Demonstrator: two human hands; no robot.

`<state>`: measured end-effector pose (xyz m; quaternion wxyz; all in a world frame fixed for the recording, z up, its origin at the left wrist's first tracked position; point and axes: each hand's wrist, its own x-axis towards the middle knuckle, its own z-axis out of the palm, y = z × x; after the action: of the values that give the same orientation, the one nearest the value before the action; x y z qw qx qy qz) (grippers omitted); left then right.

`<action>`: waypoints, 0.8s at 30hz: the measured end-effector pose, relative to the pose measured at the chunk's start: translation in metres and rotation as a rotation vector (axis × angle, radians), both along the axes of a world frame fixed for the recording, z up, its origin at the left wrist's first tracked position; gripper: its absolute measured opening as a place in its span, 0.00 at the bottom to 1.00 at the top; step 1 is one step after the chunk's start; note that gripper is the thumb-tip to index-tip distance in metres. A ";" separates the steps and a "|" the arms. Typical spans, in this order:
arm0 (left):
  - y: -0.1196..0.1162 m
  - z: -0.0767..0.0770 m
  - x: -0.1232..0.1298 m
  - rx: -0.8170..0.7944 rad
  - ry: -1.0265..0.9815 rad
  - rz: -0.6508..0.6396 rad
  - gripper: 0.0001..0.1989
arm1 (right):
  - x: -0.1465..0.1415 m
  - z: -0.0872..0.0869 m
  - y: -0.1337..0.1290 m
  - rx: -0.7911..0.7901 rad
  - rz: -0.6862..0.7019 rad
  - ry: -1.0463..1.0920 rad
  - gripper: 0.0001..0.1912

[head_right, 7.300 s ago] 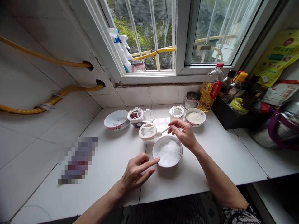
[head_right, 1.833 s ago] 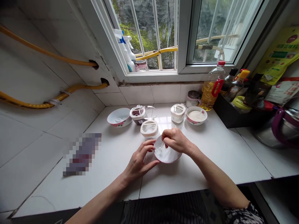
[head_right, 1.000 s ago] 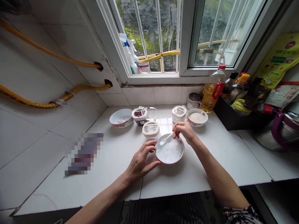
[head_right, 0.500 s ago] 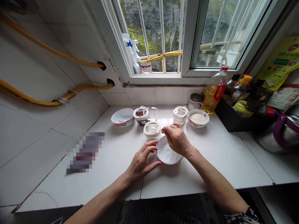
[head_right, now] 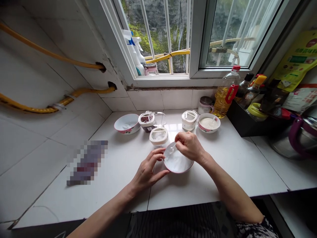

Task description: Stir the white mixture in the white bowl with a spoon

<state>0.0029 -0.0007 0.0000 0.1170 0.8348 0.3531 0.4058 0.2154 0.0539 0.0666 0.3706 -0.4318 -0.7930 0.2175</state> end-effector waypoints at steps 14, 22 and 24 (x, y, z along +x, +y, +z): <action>0.000 0.000 0.001 0.011 -0.014 0.002 0.16 | 0.005 0.017 -0.008 -0.242 0.314 -0.136 0.10; 0.000 0.001 0.000 0.000 -0.008 -0.005 0.16 | 0.010 0.014 0.001 -0.544 0.142 0.195 0.06; 0.001 0.001 0.000 0.004 -0.011 -0.007 0.16 | 0.014 0.012 0.007 -0.609 0.118 0.281 0.06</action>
<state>0.0030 -0.0001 0.0006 0.1187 0.8341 0.3489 0.4105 0.2290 0.0608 0.0783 0.3170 -0.4417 -0.6564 0.5230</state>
